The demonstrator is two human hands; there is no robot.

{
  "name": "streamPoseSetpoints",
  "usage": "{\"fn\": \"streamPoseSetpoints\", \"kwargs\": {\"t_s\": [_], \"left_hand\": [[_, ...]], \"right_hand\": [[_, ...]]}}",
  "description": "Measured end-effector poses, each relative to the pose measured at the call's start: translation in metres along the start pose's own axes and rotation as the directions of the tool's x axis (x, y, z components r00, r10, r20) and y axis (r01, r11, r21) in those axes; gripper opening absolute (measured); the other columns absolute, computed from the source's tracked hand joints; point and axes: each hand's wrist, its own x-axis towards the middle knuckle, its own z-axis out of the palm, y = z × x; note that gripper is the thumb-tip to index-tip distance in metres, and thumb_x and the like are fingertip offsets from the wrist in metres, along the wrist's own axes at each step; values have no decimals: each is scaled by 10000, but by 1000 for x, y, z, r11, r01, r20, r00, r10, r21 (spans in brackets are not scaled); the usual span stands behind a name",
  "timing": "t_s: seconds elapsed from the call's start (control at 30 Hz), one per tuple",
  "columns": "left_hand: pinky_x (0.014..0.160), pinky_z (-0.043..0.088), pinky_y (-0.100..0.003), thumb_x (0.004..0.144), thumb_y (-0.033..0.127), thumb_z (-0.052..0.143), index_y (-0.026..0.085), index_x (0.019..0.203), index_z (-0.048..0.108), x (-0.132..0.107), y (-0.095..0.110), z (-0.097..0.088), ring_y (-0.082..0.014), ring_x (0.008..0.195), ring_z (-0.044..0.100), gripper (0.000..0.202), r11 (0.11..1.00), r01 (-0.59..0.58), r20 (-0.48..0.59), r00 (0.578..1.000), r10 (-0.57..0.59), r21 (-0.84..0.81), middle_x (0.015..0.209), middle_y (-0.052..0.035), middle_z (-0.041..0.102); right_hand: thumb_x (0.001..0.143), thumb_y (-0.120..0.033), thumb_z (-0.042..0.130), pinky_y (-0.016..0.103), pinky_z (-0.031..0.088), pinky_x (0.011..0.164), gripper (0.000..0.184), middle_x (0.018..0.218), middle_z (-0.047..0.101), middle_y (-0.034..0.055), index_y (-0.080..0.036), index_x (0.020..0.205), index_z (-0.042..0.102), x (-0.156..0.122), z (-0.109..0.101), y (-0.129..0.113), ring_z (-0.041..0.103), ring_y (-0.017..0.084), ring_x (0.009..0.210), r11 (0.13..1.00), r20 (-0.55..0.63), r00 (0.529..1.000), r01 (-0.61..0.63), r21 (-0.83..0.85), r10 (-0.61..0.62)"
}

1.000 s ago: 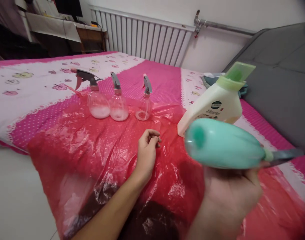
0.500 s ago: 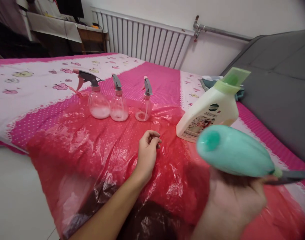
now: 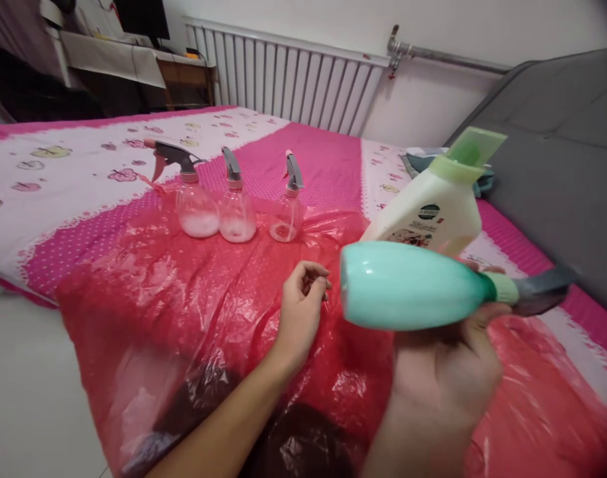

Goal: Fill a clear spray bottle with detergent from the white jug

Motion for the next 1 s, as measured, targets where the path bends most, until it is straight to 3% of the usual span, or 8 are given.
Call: {"fn": "streamPoseSetpoints", "kwargs": {"t_s": [0.07,0.13,0.23,0.3,0.47,0.63,0.83,1.0], "left_hand": [[664,435,-226,825,184,586,188,837,609,0,0,-1,-149,736,561,26,1000,8,-14,1000,-8,2,774,6,595],[661,430,-227,823,178,576,190,835,603,0,1,-2,-147,725,557,32,1000,22,-18,1000,-22,-3,772,6,593],[667,430,-229,821,184,574,190,833,606,1,2,-2,-149,737,558,35,999,35,11,999,-35,-6,793,1,595],[666,428,-231,823,189,578,189,836,607,1,2,-2,-150,741,556,31,999,40,26,999,-40,3,798,1,592],[664,422,-238,831,198,568,185,850,605,0,0,-2,-143,702,534,43,999,47,37,998,-48,16,759,12,580],[664,420,-235,815,206,577,182,847,607,1,0,-2,-141,711,537,50,999,43,74,996,-44,23,768,15,587],[656,413,-237,809,206,565,183,845,606,2,-1,0,-138,675,518,59,998,58,58,997,-58,1,732,21,577],[683,428,-236,821,211,592,177,837,602,0,2,1,-145,742,540,40,998,51,101,994,-47,-37,780,11,582]], "right_hand": [[1005,-319,510,391,465,1161,222,1089,744,-47,-241,962,713,0,-2,1,637,144,1208,994,-154,984,-82,71,92],[959,-314,595,370,449,1174,135,1055,743,-63,-247,928,709,0,-4,1,632,134,1206,997,-250,967,-41,63,56],[933,-303,658,322,445,1163,145,1085,737,-36,-229,1038,725,-2,-6,2,630,129,1197,993,-84,992,88,-83,-95],[943,-353,645,369,454,1160,201,1143,722,-6,-215,1067,723,-2,-9,5,630,159,1201,993,-27,997,74,-92,-77],[915,-383,647,512,493,1120,201,1205,701,13,-226,1023,712,3,-21,9,607,228,1261,999,-127,991,-42,13,43],[970,-304,606,340,461,1159,171,1129,718,-7,-195,1018,727,4,-7,1,625,138,1213,997,-65,996,50,-65,-55],[944,-316,560,472,542,1063,172,1127,720,13,-248,945,718,13,-27,-1,629,208,1221,999,-178,983,-43,-24,38],[896,-339,659,393,553,1034,218,1122,710,29,-199,1055,711,7,-13,9,648,195,1167,990,-54,999,-14,-144,6]]}}
